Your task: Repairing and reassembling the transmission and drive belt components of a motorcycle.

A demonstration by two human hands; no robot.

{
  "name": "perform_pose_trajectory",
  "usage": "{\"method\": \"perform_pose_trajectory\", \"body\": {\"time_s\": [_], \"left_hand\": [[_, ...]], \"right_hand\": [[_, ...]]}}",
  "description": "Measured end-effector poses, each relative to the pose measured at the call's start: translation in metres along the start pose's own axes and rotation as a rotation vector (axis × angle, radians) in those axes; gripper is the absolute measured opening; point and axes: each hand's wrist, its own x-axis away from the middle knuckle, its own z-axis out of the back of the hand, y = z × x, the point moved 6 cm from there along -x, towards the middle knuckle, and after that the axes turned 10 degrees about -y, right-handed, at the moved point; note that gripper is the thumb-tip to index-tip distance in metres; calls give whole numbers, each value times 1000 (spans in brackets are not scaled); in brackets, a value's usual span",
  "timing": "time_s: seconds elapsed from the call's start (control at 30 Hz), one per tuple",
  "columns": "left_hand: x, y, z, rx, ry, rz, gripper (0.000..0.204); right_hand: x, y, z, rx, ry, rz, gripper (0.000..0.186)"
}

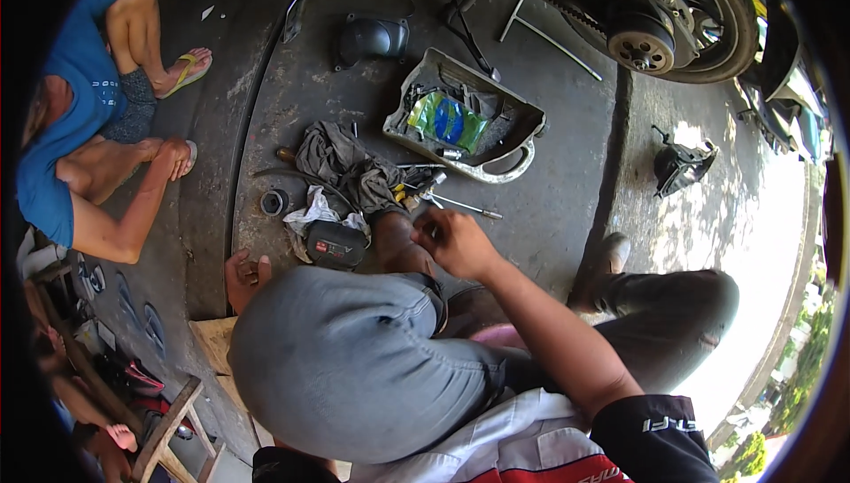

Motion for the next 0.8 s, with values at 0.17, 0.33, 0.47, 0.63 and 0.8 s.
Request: {"method": "perform_pose_trajectory", "body": {"time_s": [0.17,0.33,0.47,0.63,0.8], "left_hand": [[-29,66,-82,-14,-112,-277,31],[-134,170,-161,-777,-368,-289,36],[-166,208,-184,-960,-424,-401,42],[-127,151,-205,-1128,-482,-409,53],[-65,121,-205,-567,-392,-346,16]], "right_hand": [[37,79,-8,-42,-139,-92,33],[53,133,62,-95,119,-315,27],[49,139,107,-208,324,-313,24],[43,165,94,-247,280,-297,27],[28,126,62,-88,44,-350,29]]}}
